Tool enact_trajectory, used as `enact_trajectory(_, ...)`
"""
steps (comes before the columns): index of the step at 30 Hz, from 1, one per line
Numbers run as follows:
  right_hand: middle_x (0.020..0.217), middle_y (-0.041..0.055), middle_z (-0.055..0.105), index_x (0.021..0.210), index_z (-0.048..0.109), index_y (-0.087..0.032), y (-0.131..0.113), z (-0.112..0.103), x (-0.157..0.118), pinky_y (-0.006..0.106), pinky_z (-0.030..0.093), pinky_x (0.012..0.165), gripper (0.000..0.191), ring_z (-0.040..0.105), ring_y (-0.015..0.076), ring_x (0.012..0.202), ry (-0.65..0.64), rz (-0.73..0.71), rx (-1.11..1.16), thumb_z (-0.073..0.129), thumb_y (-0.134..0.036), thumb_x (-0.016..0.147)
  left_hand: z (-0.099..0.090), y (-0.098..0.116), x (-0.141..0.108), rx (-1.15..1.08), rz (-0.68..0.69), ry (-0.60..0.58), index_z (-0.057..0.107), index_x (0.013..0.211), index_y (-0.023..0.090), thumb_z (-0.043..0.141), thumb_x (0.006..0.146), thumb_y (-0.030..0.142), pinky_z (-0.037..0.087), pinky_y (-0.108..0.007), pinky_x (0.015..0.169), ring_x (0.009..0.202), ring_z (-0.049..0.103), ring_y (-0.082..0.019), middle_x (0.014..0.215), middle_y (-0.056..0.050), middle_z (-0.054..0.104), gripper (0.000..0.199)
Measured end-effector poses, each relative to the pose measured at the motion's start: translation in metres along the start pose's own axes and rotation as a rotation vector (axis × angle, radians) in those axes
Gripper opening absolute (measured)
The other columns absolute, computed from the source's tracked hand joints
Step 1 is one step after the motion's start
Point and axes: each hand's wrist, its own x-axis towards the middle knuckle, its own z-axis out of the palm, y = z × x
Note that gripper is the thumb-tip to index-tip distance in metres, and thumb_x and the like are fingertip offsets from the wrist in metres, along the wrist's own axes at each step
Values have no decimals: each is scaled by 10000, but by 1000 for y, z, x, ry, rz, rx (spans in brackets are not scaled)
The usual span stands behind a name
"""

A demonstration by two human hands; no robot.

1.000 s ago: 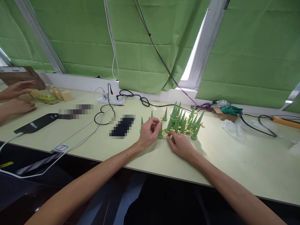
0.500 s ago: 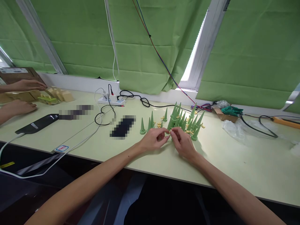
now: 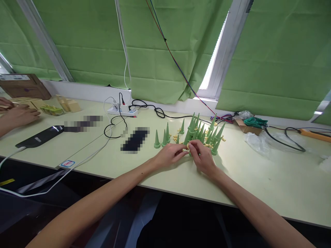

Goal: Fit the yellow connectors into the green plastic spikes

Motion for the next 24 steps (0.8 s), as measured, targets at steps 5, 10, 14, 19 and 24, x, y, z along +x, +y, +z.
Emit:
enact_trajectory(5,615,-49,519,956,521,-198,-1,0,0,227,361,540,178,432,94,503,-3,11,-6,425,-345,986,0,1,0,32,3,-14,610,842,167,380,986,281,340,-234,570,584,511,-110,706,-17,617,294)
enact_trajectory(10,601,-50,510,941,522,-193,-1,0,0,227,353,525,202,426,93,492,23,26,-1,418,-361,987,0,1,0,34,19,18,618,886,166,387,983,268,363,-234,577,605,535,-116,725,-21,629,270)
enact_trajectory(14,590,-55,482,900,512,-199,-1,0,1,229,341,517,207,401,92,484,59,38,-7,414,-361,986,0,2,-1,5,16,84,628,994,168,394,980,280,409,-244,611,654,574,-130,770,-36,657,260)
enact_trajectory(19,590,-54,473,902,507,-203,-1,1,0,232,332,517,204,403,97,487,63,47,-1,408,-359,988,0,2,0,-35,-30,126,628,965,175,400,981,301,421,-246,630,651,558,-127,771,-30,652,261)
enact_trajectory(24,577,-58,462,909,506,-201,-2,0,1,233,333,514,207,400,97,476,41,45,-25,402,-362,986,0,1,1,-52,-79,133,614,892,183,380,988,330,400,-249,631,649,513,-125,743,-19,609,292)
